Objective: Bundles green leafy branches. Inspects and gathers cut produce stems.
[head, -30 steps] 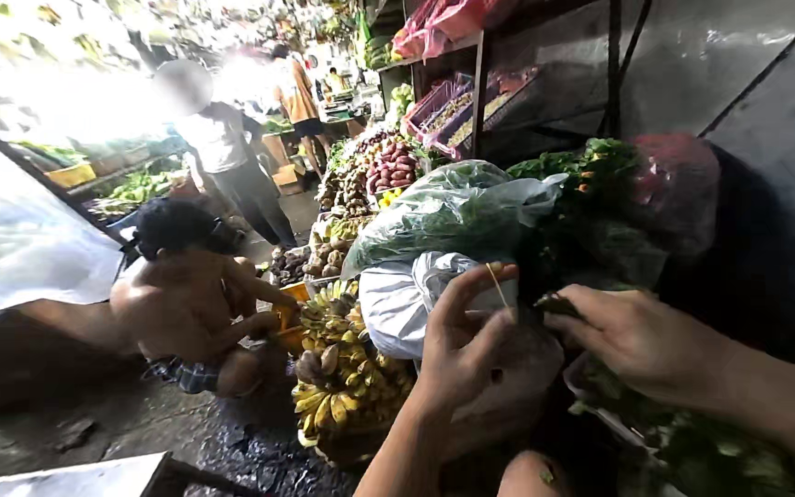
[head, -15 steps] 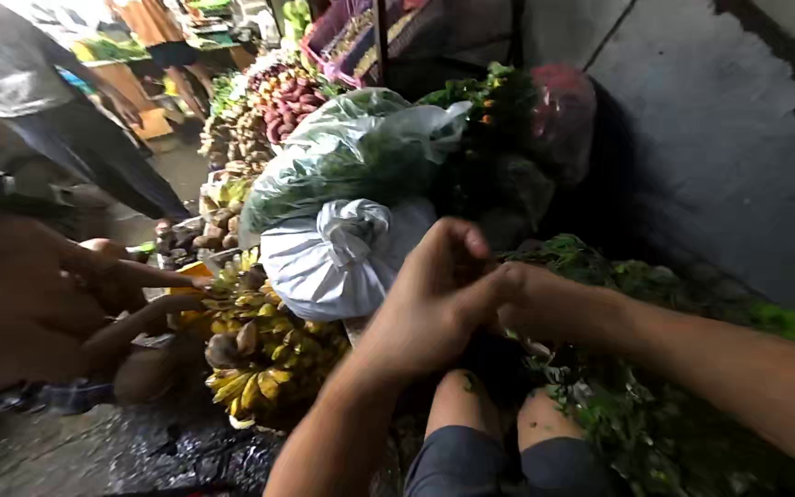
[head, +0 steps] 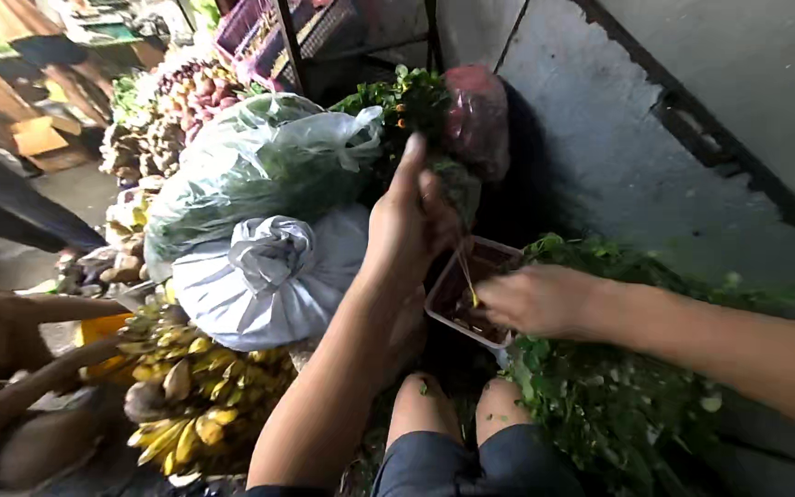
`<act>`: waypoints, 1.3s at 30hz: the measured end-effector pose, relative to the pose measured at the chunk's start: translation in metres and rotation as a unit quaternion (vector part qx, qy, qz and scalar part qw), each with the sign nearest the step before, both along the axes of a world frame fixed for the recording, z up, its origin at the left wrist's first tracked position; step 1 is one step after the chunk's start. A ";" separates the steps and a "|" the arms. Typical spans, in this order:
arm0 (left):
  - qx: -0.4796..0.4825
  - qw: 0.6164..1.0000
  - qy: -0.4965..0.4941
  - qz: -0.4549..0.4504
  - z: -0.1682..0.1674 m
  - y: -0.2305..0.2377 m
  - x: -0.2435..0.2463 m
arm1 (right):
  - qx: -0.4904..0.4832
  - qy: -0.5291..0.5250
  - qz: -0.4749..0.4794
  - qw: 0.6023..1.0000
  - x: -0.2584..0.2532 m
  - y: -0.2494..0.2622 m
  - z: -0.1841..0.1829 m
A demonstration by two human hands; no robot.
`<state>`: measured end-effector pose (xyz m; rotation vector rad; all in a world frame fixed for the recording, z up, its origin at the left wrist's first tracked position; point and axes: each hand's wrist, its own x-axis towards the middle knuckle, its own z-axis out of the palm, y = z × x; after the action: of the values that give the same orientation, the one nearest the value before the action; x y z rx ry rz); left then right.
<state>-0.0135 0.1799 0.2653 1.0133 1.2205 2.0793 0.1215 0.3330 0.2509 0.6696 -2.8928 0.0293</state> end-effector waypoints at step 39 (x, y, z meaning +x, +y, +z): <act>0.009 0.975 -0.186 -0.118 -0.025 0.032 0.023 | -0.267 0.149 -0.077 0.949 0.016 0.052 -0.005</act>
<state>0.0093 0.2116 0.2401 0.6937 0.8513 1.9806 0.1373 0.3853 0.2463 0.3127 -2.4661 0.6098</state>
